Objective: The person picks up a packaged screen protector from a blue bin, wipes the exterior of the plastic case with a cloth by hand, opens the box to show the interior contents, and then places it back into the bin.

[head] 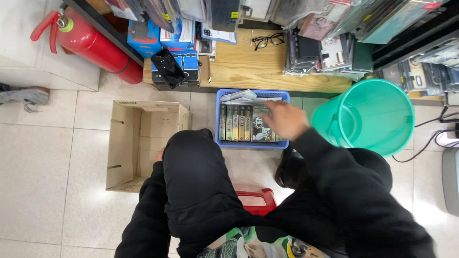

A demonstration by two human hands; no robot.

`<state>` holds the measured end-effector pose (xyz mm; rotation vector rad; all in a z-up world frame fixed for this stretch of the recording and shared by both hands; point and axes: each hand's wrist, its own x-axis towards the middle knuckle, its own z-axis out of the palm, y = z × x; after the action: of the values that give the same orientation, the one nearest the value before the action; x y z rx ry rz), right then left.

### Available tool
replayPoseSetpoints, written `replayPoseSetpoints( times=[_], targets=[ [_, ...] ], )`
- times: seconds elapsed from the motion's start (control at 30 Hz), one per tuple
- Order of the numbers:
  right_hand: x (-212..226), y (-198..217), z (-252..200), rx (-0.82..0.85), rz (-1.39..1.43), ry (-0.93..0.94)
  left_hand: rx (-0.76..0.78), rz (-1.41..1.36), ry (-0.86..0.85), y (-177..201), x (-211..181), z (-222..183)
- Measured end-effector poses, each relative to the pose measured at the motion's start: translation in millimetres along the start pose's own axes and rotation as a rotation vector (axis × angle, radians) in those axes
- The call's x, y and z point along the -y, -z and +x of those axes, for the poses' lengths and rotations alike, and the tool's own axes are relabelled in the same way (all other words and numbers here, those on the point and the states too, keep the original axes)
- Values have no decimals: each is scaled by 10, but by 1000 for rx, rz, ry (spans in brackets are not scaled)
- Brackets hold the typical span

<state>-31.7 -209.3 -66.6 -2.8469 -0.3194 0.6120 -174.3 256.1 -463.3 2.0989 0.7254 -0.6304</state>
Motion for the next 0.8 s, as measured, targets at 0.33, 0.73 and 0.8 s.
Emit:
replayPoseSetpoints(
  times=[0.33, 0.73, 0.8],
  targets=[
    [-468, -2309, 548, 61, 287, -594, -126, -810, 248, 439, -691, -507],
    [-423, -2636, 794, 71, 284, -589, -530, -144, -1124, 906, -4547, -2941],
    [-441, -2699, 802, -23, 248, -575, -260, -385, -1218, 528, -4880, -2789]
  ],
)
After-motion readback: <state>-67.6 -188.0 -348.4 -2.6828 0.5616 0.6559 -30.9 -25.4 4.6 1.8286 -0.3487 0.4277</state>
